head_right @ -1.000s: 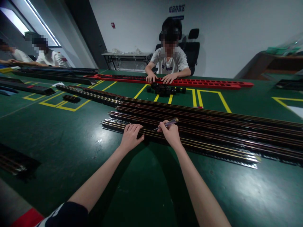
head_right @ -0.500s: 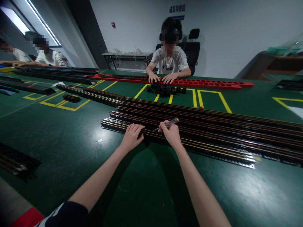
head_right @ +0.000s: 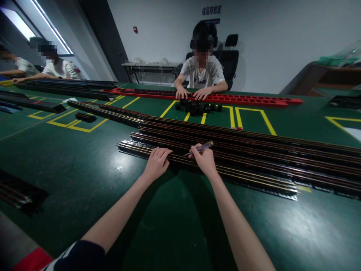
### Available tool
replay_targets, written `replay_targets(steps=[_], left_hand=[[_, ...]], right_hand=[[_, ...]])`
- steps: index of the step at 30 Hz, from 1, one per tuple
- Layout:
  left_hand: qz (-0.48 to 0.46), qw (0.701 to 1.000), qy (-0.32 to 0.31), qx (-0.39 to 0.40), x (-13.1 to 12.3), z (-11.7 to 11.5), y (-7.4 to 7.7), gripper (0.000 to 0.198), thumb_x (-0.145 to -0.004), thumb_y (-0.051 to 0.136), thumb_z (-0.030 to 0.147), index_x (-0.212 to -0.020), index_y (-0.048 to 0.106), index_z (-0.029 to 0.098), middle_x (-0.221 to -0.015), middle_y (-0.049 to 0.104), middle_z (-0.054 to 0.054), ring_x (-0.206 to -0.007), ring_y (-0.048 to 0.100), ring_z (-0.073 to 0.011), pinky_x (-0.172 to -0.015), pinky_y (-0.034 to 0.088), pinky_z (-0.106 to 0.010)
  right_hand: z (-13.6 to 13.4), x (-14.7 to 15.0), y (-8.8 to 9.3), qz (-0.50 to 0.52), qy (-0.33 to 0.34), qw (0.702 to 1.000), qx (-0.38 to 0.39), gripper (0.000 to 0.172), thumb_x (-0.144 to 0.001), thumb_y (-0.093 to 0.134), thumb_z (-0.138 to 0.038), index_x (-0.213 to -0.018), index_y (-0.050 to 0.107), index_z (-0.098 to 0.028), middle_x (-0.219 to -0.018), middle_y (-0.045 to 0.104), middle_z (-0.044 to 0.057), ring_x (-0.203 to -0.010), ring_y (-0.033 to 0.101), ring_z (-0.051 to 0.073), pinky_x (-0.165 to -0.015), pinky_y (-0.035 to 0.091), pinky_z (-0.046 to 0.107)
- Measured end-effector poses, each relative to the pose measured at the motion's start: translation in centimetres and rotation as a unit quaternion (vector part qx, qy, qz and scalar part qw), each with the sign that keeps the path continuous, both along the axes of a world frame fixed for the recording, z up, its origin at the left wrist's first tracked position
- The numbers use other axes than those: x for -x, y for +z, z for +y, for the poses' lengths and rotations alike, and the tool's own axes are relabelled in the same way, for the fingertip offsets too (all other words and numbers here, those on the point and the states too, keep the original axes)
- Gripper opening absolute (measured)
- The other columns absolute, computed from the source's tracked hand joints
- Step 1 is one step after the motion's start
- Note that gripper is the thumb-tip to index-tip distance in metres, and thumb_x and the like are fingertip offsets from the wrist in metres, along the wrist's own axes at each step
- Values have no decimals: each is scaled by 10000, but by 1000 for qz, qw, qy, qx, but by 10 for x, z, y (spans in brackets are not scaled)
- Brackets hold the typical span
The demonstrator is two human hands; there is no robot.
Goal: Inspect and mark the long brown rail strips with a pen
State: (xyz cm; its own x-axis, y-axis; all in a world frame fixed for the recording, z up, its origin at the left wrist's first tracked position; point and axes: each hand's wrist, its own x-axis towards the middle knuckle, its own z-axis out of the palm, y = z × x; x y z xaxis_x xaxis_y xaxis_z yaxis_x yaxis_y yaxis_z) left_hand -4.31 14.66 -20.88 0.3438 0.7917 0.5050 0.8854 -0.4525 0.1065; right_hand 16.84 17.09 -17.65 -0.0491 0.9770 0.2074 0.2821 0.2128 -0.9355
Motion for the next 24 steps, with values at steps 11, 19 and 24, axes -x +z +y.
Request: replay_targets(steps=[11, 19, 24], left_hand=[[7, 1000, -6, -10, 0, -1, -1, 383, -815, 435, 70, -1149, 589, 175, -1115, 657, -82, -1091, 577, -232, -1076, 362, -448], [10, 1000, -3, -1, -1, -1, 1, 384, -810, 440, 68, -1144, 594, 180, -1118, 659, -77, -1091, 579, -234, -1082, 355, -449], [14, 1000, -2, -1, -1, -1, 0, 388, -809, 443, 64, -1153, 591, 163, -1123, 659, -83, -1098, 574, -233, -1091, 343, -447]], right_hand=[[1, -3, 0, 17, -15, 1000, 1, 314, -815, 537, -476, -648, 584, -213, -561, 658, 24, -606, 642, 189, -715, 495, 329], [1, -4, 0, 20, -23, 1000, 2, 262, -809, 528, -405, -638, 577, -213, -546, 645, 17, -586, 629, 182, -686, 486, 316], [1, -3, 2, 26, -31, 999, 4, 258, -788, 540, -402, -621, 576, -208, -523, 633, 12, -570, 624, 180, -671, 483, 312]])
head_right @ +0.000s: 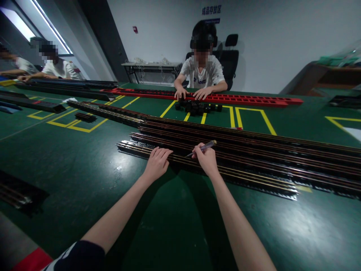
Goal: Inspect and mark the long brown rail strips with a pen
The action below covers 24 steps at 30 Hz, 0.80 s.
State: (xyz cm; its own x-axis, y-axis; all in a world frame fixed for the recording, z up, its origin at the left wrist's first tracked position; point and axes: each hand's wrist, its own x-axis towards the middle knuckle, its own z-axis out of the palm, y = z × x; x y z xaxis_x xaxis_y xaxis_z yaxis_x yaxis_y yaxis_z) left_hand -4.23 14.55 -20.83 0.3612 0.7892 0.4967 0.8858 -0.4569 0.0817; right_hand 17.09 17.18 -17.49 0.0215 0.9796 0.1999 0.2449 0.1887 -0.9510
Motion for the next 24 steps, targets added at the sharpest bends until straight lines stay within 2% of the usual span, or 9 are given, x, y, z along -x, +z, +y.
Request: replay_targets(steps=[17, 24], left_hand=[[-23, 1000, -18, 3, 4, 2, -2, 418, -800, 403, 36, -1159, 581, 157, -1120, 655, -77, -1107, 569, -211, -1108, 336, -428], [-37, 999, -27, 15, 4, 1, 0, 380, -811, 474, 164, -1179, 569, 167, -1130, 642, -84, -1105, 560, -229, -1095, 348, -437]], right_hand=[[-1, 2, -1, -30, 19, 999, 0, 324, -811, 528, -491, -664, 588, -209, -566, 660, 26, -593, 627, 192, -660, 454, 313], [-2, 2, -2, -15, 20, 1000, -7, 325, -817, 533, -492, -662, 581, -211, -561, 654, 21, -596, 630, 188, -677, 466, 316]])
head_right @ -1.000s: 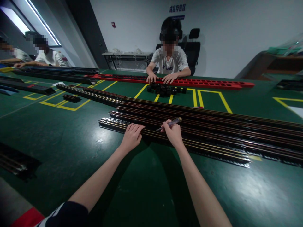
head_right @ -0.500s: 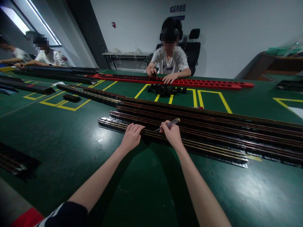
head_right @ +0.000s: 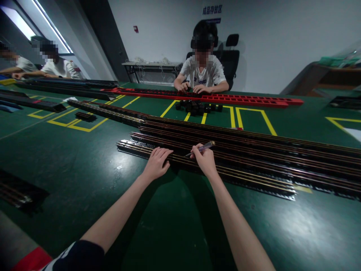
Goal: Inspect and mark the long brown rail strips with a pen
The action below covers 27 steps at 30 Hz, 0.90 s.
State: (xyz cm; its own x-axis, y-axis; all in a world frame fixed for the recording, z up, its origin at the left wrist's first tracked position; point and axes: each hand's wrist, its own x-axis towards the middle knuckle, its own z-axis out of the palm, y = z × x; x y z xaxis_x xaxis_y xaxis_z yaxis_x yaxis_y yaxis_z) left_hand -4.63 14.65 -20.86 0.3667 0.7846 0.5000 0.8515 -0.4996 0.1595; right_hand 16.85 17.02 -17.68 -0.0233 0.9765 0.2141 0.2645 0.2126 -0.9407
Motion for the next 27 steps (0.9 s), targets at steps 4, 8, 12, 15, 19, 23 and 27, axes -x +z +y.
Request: replay_targets(steps=[4, 8, 12, 15, 19, 23, 27], left_hand=[[5, 1000, 0, 2, -1, 1, -1, 362, -851, 510, 304, -1190, 558, 184, -1141, 638, -88, -1118, 559, -242, -1092, 341, -459], [10, 1000, 3, -9, 0, 3, -5, 354, -850, 559, 369, -1146, 567, 176, -1134, 645, -97, -1112, 569, -247, -1085, 344, -469], [16, 1000, 7, -16, 0, 5, -8, 347, -850, 590, 377, -1127, 562, 169, -1125, 650, -96, -1103, 575, -249, -1074, 351, -467], [18, 1000, 11, -19, 0, 5, -8, 330, -855, 596, 367, -1120, 559, 174, -1120, 651, -91, -1096, 577, -247, -1070, 350, -460], [22, 999, 15, -18, -2, 3, -6, 315, -858, 593, 354, -1113, 558, 174, -1120, 651, -91, -1092, 579, -249, -1064, 352, -460], [24, 999, 23, -19, -4, 1, -4, 305, -859, 582, 348, -1104, 566, 167, -1109, 659, -89, -1080, 586, -248, -1066, 346, -462], [19, 999, 36, -20, -5, 0, -1, 287, -854, 565, 334, -1090, 581, 172, -1095, 665, -90, -1067, 592, -249, -1070, 342, -462]], right_hand=[[0, 0, 0, -5, -1, 1000, -1, 325, -818, 527, -494, -661, 580, -214, -556, 652, 19, -590, 625, 188, -681, 466, 319], [0, 0, 1, -13, -5, 1000, -1, 325, -815, 524, -493, -655, 579, -216, -555, 654, 20, -589, 622, 189, -682, 462, 320], [-1, 0, 1, -8, 1, 1000, -2, 326, -814, 524, -498, -656, 573, -218, -555, 652, 19, -603, 629, 193, -699, 462, 323], [-1, 0, 2, -14, -1, 1000, -4, 328, -818, 519, -500, -662, 576, -218, -562, 654, 20, -608, 629, 195, -701, 459, 323], [-2, 0, 3, -20, -6, 1000, 0, 340, -813, 517, -516, -664, 577, -217, -563, 655, 23, -608, 628, 196, -693, 459, 320], [-2, 1, 4, -22, -4, 1000, 2, 349, -809, 520, -529, -664, 574, -216, -560, 654, 22, -603, 628, 194, -680, 460, 317], [-2, 1, 5, -32, 0, 999, -3, 347, -818, 523, -520, -668, 588, -214, -576, 667, 24, -611, 634, 195, -674, 458, 317]])
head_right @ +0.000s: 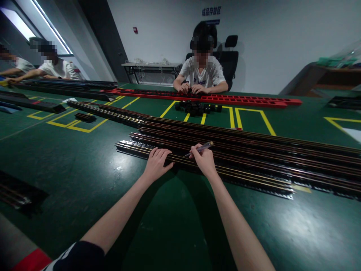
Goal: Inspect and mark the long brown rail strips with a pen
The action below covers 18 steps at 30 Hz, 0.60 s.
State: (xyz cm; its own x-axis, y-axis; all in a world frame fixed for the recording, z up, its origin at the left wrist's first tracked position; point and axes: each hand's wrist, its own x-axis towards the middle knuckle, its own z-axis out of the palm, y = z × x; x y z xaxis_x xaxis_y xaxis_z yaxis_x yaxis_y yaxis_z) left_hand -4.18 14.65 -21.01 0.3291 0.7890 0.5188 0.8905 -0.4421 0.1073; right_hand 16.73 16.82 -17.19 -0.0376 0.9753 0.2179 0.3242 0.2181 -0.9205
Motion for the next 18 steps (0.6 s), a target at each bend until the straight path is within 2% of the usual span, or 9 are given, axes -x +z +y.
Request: replay_targets(steps=[18], left_hand=[[-9, 999, 38, -8, -1, -1, 1, 277, -821, 556, 308, -1057, 612, 175, -1077, 682, -91, -1048, 601, -268, -1066, 334, -491]], right_hand=[[2, -4, -1, 8, -4, 1000, -4, 318, -816, 525, -479, -648, 587, -216, -562, 666, 22, -617, 642, 196, -698, 470, 324]])
